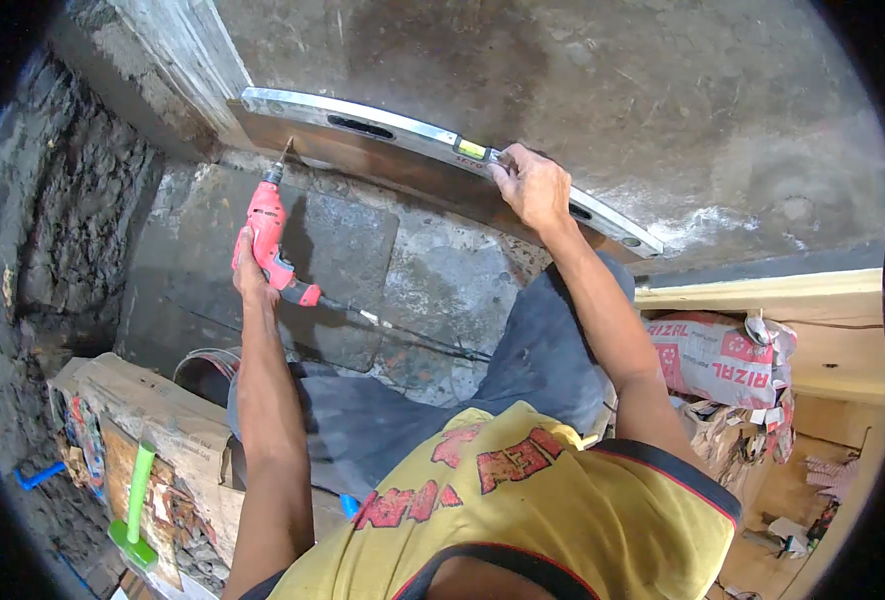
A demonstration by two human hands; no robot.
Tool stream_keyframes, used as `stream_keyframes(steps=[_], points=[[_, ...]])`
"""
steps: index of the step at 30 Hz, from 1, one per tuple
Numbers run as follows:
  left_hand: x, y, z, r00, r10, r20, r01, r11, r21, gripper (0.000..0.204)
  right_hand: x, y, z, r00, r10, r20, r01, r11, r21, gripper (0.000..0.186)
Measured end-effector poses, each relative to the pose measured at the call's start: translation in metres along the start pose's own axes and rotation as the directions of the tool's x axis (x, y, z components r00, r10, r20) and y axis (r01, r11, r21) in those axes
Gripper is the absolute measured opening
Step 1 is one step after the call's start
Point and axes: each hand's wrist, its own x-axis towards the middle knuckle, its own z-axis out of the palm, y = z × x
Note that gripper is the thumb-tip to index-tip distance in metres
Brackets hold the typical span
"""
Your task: The person holds a wooden plank against a concrete wall, drills holes into the plank and wall using a power drill, checks the alignment with a spirit level, and retrieves screws from a container.
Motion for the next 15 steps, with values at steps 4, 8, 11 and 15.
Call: stream_keyframes(steps=[4,8,11,15], points=[[0.001,0.002,-0.001,0.999,-0.011,0.049,0.011,1.000,0.006,0.049,-0.007,-0.008,0.009,0.987,0.160,0.007,-0.159,0.983,-0.095,0.027],[0.005,0.000,-0.005,0.989,-0.027,0.143,0.033,0.999,-0.039,0.050,-0.017,-0.005,0.025,0.974,0.207,-0.086,-0.212,0.976,-0.052,0.035],[0.010,0.003,-0.016,0.978,-0.061,0.202,0.059,0.998,0.015,0.051,-0.014,-0.009,0.023,0.963,0.268,-0.043,-0.267,0.964,0.015,0.033],[0.000,0.004,-0.014,0.976,-0.109,0.189,0.101,0.994,0.048,0.049,-0.016,-0.009,0.021,0.947,0.319,-0.037,-0.318,0.947,0.046,0.031]])
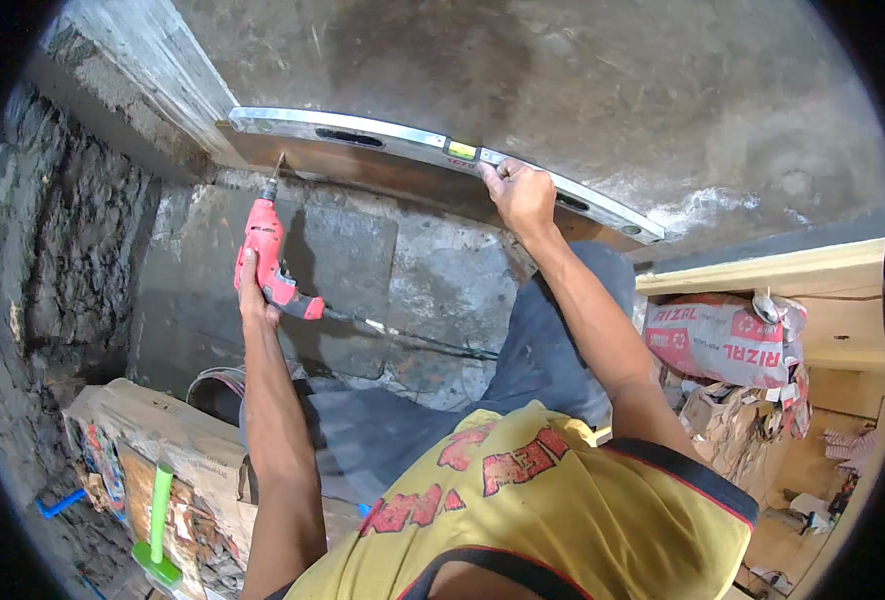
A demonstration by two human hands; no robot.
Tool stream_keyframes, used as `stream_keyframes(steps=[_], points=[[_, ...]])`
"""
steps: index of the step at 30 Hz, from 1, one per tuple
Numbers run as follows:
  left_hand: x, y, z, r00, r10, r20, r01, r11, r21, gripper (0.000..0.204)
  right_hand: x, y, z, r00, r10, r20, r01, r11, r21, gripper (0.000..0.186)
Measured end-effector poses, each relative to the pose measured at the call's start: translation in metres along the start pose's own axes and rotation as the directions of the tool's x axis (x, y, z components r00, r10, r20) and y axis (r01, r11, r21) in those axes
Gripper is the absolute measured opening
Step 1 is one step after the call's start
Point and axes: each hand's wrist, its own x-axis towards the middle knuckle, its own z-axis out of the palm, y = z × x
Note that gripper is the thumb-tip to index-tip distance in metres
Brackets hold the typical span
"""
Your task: The person holds a wooden plank against a concrete wall, drills holes into the plank and wall using a power drill, checks the alignment with a spirit level, and retrieves screws from a container.
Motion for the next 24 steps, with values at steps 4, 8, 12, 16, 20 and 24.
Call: stream_keyframes(steps=[4,8,12,16,20,24], points=[[-0.003,0.004,0.009,0.997,-0.026,0.066,0.022,0.998,0.062,0.046,0.001,0.006,-0.002,1.000,0.013,0.004,-0.013,1.000,0.004,0.029],[-0.003,0.003,0.009,0.999,0.045,-0.006,-0.044,0.999,0.003,0.044,0.003,0.001,0.001,0.998,0.034,0.044,-0.037,0.995,0.088,0.026],[-0.012,0.007,0.005,0.996,0.058,-0.064,-0.064,0.994,-0.092,0.043,0.003,-0.008,0.001,0.965,-0.213,-0.153,0.224,0.973,0.059,0.026],[-0.007,0.003,0.023,0.986,0.133,-0.099,-0.142,0.986,-0.083,0.048,0.005,0.005,-0.007,0.975,-0.198,-0.103,0.206,0.976,0.069,0.028],[0.001,0.002,0.004,0.975,0.192,-0.115,-0.205,0.972,-0.116,0.052,0.004,-0.006,-0.005,0.992,-0.116,-0.042,0.120,0.989,0.091,0.029],[-0.001,0.002,0.009,0.961,0.184,-0.206,-0.201,0.978,-0.063,0.056,0.007,-0.003,-0.002,0.988,-0.146,-0.056,0.147,0.989,0.029,0.028]])
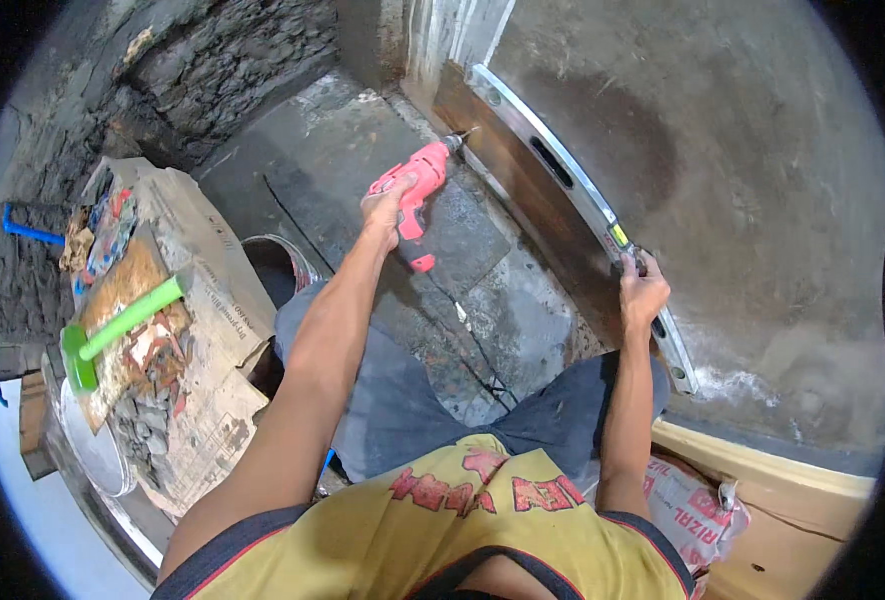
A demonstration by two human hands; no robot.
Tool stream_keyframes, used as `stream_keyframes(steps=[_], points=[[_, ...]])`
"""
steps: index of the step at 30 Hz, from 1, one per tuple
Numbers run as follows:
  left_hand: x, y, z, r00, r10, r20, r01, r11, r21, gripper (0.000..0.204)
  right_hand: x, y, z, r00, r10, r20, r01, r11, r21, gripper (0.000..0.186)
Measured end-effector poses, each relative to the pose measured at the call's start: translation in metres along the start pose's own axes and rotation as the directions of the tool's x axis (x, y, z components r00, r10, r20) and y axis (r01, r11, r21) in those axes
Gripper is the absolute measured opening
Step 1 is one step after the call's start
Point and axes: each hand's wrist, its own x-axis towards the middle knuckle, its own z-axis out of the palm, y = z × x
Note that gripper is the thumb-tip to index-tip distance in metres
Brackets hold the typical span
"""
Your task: The person holds a wooden plank against a concrete wall, drills holes into the plank and wall using a power drill, checks the alignment with a spirit level, and retrieves screws from a container.
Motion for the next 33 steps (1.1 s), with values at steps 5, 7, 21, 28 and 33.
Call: stream_keyframes(steps=[5,7,21,28,33], points=[[0.008,-0.003,-0.010,1.000,0.011,-0.029,-0.009,0.997,0.070,0.056,0.001,-0.008,0.001,1.000,-0.007,-0.004,0.007,1.000,-0.015,0.025],[0.006,-0.003,-0.009,0.999,0.009,-0.045,-0.007,0.999,0.033,0.053,0.002,-0.005,0.000,1.000,-0.008,0.002,0.008,0.999,-0.032,0.025],[0.001,0.006,-0.008,0.992,-0.067,0.108,0.071,0.997,-0.033,0.048,-0.002,-0.009,0.001,1.000,0.027,0.004,-0.027,1.000,-0.009,0.023],[0.002,0.002,-0.003,0.980,-0.085,0.181,0.084,0.996,0.013,0.047,-0.002,-0.001,-0.003,0.997,0.076,0.019,-0.075,0.996,-0.043,0.029],[-0.001,0.003,-0.001,0.977,-0.105,0.184,0.096,0.994,0.059,0.044,-0.001,-0.003,-0.006,0.997,0.081,0.014,-0.080,0.995,-0.059,0.029]])
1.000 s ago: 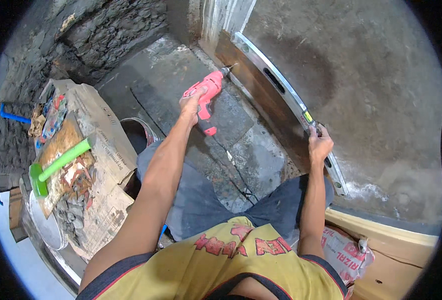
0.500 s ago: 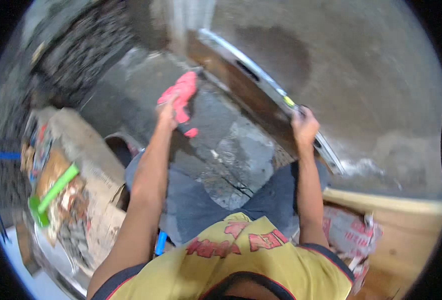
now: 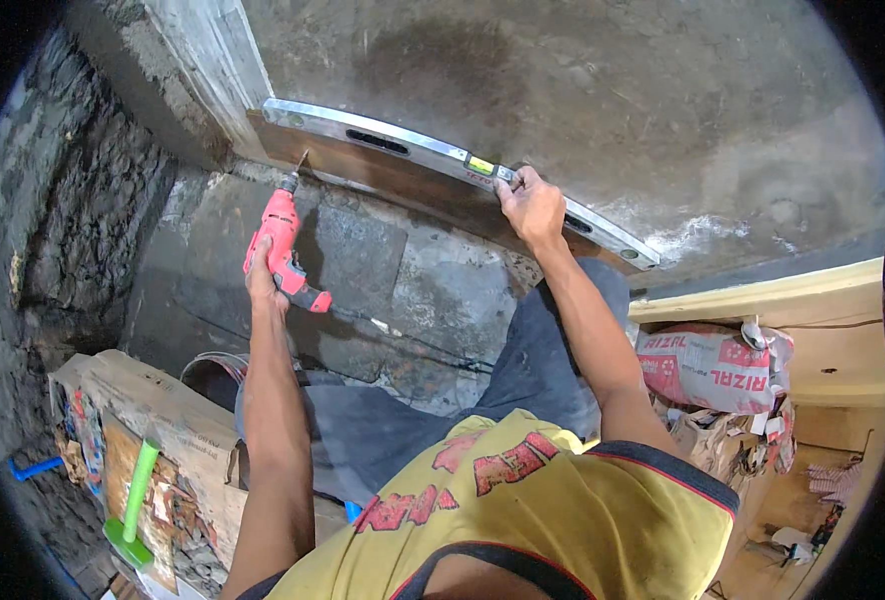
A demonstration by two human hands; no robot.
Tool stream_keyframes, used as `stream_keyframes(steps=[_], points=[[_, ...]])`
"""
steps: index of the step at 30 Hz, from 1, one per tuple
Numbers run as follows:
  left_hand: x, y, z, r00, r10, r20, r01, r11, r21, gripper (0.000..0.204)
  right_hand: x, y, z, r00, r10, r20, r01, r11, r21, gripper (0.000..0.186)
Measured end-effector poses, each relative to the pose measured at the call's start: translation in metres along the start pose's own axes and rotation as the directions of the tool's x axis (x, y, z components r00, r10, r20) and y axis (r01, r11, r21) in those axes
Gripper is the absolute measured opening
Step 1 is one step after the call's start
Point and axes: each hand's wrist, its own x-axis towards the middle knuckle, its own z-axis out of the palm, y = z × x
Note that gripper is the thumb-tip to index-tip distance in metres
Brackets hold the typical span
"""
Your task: The person holds a wooden plank against a concrete wall, drills holes into the plank and wall using a power drill, checks the alignment with a spirit level, and retrieves screws from a container.
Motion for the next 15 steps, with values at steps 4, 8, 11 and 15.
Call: stream_keyframes(steps=[4,8,11,15], points=[[0.005,-0.001,-0.008,0.999,-0.049,-0.013,0.049,0.997,-0.056,0.043,-0.003,-0.003,0.003,0.998,0.064,0.027,-0.065,0.997,0.032,0.030],[-0.003,-0.002,0.002,1.000,-0.025,-0.015,0.025,0.999,-0.030,0.046,-0.003,-0.004,0.009,0.987,0.160,0.029,-0.161,0.987,0.016,0.029],[-0.001,-0.001,0.000,0.999,-0.022,0.023,0.023,0.999,-0.027,0.048,-0.004,-0.010,0.008,0.987,0.160,0.006,-0.160,0.985,0.057,0.028],[-0.003,-0.004,0.010,0.999,-0.026,-0.029,0.025,1.000,-0.018,0.046,-0.006,-0.007,0.002,0.982,0.186,-0.013,-0.185,0.980,0.072,0.028]])
